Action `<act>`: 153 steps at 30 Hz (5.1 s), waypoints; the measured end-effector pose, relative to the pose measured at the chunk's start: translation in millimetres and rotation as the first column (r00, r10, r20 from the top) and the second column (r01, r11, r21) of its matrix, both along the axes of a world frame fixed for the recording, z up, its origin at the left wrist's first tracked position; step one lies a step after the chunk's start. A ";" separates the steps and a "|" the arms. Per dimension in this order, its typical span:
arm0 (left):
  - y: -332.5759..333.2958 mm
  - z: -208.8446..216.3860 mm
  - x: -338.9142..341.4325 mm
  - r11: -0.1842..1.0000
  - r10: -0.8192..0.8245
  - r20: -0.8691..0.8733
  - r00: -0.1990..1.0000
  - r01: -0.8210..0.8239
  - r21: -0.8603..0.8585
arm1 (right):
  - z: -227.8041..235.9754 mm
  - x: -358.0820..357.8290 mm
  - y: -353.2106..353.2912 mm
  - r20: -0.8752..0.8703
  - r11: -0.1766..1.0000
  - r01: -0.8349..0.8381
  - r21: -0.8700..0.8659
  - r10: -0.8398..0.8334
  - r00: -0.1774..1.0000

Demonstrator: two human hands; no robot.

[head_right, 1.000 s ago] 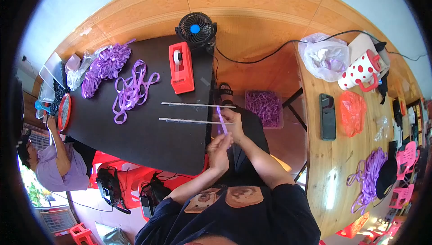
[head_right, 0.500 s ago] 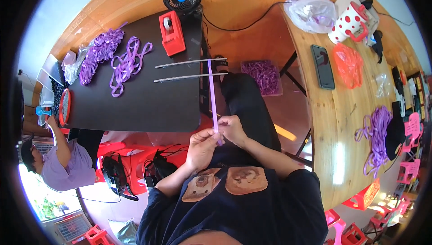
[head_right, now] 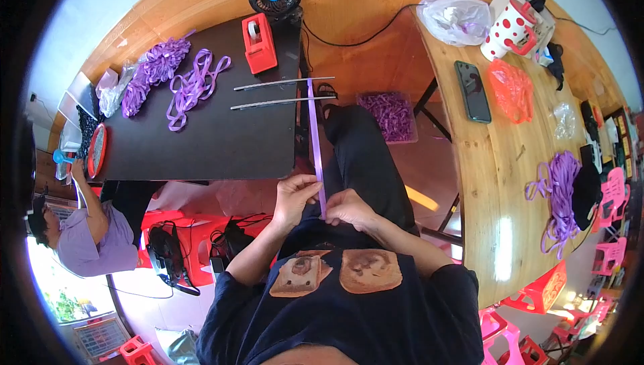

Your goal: Making decorative bows by wrapping purple ribbon around a metal wire frame tool.

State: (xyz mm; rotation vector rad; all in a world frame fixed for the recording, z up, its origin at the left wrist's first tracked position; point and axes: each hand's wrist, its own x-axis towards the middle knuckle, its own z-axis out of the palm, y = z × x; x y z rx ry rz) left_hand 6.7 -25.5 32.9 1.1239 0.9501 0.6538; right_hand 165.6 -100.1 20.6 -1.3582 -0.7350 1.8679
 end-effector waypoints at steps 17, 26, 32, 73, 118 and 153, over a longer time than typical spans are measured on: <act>19.4 -7.9 11.7 0.987 0.097 0.116 0.988 -0.081 -0.136 | -7.7 3.9 1.5 -0.001 0.992 -0.097 0.078 0.098 0.995; 10.4 9.7 11.5 0.984 0.134 0.163 0.977 -0.112 -0.138 | 50.2 28.4 72.7 0.464 0.188 -0.616 0.765 -0.823 0.326; 2.8 22.9 12.7 0.969 0.188 0.255 0.949 -0.135 -0.209 | 51.6 30.2 86.4 0.444 -0.034 -0.847 0.531 -0.840 0.312; 132.3 1.9 147.8 0.654 0.477 0.356 0.803 -0.595 0.467 | -17.5 90.5 262.3 -0.138 0.986 0.146 0.085 -0.133 0.981; 6.0 19.7 30.5 0.973 0.123 0.155 0.980 -0.088 -0.216 | 52.8 36.6 94.0 0.511 0.300 -0.505 0.809 -0.783 0.355; 108.9 -3.3 126.2 0.880 0.395 0.456 0.798 -0.471 0.062 | 82.0 89.2 265.1 0.098 0.737 0.121 0.665 -0.247 0.964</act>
